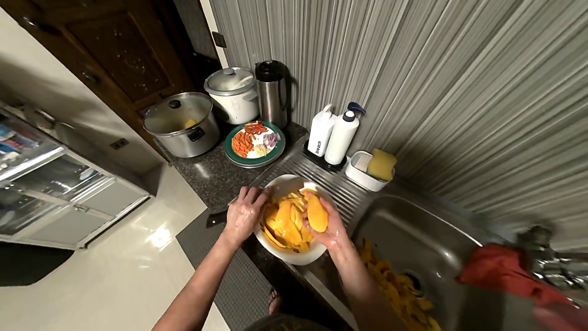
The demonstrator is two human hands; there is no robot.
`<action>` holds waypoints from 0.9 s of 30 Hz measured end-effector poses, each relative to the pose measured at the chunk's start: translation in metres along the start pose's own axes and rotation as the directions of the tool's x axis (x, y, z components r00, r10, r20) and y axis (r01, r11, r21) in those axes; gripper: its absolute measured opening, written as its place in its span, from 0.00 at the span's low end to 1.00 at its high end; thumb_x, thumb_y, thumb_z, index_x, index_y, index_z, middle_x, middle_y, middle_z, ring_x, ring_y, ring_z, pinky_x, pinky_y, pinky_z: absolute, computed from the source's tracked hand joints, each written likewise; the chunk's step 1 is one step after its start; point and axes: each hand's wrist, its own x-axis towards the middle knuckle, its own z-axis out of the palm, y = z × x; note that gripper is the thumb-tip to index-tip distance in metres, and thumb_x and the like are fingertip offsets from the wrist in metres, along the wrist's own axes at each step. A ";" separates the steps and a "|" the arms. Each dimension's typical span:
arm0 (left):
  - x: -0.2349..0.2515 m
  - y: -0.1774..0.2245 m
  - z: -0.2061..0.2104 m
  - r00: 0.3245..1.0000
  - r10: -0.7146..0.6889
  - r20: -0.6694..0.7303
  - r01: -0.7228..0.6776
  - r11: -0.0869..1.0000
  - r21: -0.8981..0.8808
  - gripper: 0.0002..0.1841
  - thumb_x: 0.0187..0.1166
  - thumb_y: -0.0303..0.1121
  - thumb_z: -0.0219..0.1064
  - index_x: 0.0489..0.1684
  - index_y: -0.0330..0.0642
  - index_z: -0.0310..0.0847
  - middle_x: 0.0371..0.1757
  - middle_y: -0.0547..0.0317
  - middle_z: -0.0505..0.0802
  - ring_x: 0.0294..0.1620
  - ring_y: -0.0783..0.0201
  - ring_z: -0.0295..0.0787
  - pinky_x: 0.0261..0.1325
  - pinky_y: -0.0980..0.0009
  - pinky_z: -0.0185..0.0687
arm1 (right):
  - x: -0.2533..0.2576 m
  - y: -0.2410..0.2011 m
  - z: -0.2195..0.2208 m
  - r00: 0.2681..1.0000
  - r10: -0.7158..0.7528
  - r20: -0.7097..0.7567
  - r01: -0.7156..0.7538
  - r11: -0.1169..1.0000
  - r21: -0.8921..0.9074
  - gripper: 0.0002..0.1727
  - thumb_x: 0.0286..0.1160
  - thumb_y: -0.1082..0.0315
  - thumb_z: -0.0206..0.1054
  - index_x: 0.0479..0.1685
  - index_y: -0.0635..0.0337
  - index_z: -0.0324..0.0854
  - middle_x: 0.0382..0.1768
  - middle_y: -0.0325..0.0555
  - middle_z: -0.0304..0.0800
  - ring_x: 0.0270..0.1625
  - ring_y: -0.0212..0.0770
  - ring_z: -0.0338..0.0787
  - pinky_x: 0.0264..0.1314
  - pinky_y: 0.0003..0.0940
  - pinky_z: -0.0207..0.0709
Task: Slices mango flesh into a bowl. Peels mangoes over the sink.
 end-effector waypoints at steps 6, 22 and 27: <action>-0.043 0.054 -0.006 0.973 0.023 0.230 0.139 0.738 -0.660 0.24 0.80 0.50 0.71 0.70 0.48 0.85 0.61 0.55 0.92 0.64 0.63 0.88 0.71 0.61 0.84 | 0.000 -0.011 0.012 0.994 -0.040 0.099 0.021 0.982 0.187 0.26 0.90 0.52 0.39 0.70 0.57 0.74 0.41 0.51 0.89 0.34 0.45 0.91 0.33 0.40 0.88; -0.060 0.068 0.006 0.988 0.074 0.134 0.024 0.790 -0.613 0.22 0.85 0.52 0.63 0.72 0.54 0.84 0.62 0.55 0.91 0.65 0.62 0.88 0.68 0.63 0.85 | -0.004 -0.012 0.027 0.991 -0.055 0.120 0.042 0.993 0.106 0.27 0.92 0.50 0.33 0.74 0.52 0.69 0.42 0.49 0.88 0.27 0.41 0.87 0.22 0.33 0.81; -0.051 0.064 0.007 0.989 0.074 0.131 0.021 0.796 -0.605 0.22 0.86 0.51 0.63 0.71 0.53 0.85 0.61 0.54 0.92 0.64 0.60 0.88 0.66 0.61 0.86 | -0.011 0.000 0.029 0.986 -0.041 0.162 0.011 0.983 0.183 0.23 0.90 0.55 0.40 0.67 0.56 0.75 0.39 0.49 0.88 0.32 0.41 0.89 0.30 0.34 0.85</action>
